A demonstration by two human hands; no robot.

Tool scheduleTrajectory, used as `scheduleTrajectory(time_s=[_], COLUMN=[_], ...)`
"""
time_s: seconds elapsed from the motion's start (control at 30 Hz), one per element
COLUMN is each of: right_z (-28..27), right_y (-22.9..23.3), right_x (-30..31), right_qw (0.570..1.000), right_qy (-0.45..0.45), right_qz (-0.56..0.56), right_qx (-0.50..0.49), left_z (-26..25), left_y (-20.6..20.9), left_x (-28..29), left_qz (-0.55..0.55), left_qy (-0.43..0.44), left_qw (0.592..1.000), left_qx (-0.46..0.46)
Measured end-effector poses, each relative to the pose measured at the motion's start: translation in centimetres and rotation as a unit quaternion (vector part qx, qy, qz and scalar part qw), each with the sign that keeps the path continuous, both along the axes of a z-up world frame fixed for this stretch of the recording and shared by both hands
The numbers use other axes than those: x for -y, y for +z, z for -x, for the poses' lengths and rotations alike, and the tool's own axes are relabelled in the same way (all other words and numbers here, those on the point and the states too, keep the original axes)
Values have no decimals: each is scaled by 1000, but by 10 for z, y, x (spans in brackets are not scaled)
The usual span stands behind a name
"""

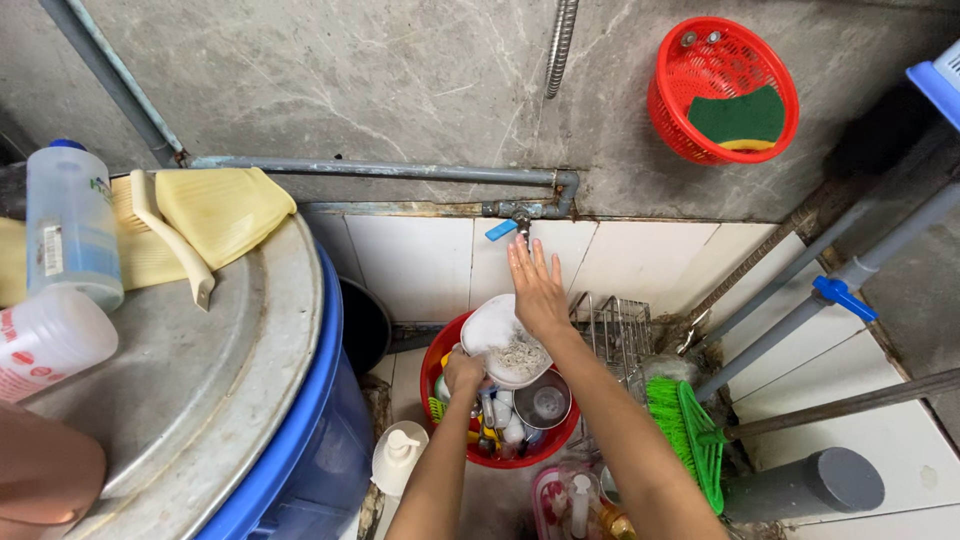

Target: The person scrubs a metal dish rack with a soapy sponge, then washes various cups and glasses from a tray using soapy water in a small basin. The person rinses the items under a tap and places them back on the tray.

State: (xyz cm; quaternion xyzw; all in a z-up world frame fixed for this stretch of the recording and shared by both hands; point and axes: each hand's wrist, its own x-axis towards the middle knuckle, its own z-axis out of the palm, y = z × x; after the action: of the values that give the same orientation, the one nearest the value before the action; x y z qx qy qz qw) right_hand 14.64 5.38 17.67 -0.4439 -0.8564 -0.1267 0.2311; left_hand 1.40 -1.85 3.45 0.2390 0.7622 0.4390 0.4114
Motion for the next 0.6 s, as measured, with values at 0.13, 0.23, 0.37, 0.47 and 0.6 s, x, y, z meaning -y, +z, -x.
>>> scheduleTrajectory(time_s=[0.13,0.23,0.37,0.47,0.6], right_z=[3,8,31,50,47], right_y=[-1,-1,2,14,10], right_x=[-6,-13,-27,-45,-48], right_qw=[999,996,995,987,994], right_qy=[-8,-14,-21,-91,-43], right_qz=[-36,-73,-83,-16,43], right_qx=[12,39,42,133,90], left_z=[5,7,9,11,16], left_y=[3,13,21,15,-25], left_x=[7,10,17,12,10], left_qz=[-11,-20,-6,-14,-4], left_qy=[-12,-10,-7,-2,-19], left_qw=[1000,1000,1000,1000,999], left_qx=[-6,-3,-7,5,-42])
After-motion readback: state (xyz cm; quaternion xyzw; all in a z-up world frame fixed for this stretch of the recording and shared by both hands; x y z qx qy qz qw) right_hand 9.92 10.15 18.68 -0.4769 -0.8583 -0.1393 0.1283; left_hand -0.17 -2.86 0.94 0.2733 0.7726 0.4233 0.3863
